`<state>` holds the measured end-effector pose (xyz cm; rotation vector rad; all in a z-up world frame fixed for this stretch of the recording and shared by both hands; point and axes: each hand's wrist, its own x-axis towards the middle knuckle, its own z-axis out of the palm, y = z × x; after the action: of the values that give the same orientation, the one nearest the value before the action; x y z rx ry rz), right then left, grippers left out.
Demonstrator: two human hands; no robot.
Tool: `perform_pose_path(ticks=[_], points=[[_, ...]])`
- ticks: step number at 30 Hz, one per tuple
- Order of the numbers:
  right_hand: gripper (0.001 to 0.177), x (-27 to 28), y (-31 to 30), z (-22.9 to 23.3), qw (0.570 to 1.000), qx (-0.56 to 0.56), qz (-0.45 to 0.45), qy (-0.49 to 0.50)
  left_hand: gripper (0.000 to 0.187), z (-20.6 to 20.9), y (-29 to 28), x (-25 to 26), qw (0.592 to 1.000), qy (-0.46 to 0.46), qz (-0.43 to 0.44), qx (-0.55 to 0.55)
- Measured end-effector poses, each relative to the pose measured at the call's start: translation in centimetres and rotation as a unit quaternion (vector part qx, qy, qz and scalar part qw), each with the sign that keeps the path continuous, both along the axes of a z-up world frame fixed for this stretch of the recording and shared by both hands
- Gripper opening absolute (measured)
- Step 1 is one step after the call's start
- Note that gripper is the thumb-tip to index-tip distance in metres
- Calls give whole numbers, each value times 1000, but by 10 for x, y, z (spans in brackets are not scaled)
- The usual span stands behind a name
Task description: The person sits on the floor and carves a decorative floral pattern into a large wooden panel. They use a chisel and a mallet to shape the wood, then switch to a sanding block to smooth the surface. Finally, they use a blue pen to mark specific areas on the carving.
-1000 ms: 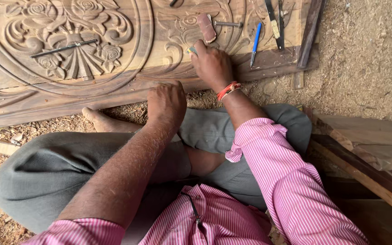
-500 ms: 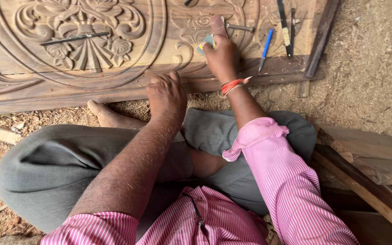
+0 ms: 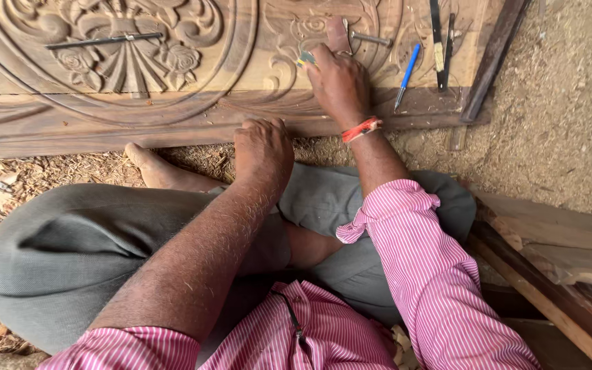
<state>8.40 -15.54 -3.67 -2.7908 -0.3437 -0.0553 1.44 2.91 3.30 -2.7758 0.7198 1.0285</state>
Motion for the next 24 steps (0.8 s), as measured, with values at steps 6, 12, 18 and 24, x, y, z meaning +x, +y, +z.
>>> perform_pose_path(ticks=[6, 12, 18, 24], points=[[14, -2, 9, 3, 997, -19, 55, -58, 43, 2, 0, 1, 1000, 3, 9, -12], [10, -1, 12, 6, 995, -66, 51, -58, 42, 5, 2, 4, 1000, 2, 16, -24], [15, -15, 5, 0, 987, -91, 100, -92, 57, -7, -1, -10, 999, -30, -9, -38], [15, -18, 21, -16, 982, -119, 52, -138, 69, 8, 5, -8, 999, -4, -34, -25]])
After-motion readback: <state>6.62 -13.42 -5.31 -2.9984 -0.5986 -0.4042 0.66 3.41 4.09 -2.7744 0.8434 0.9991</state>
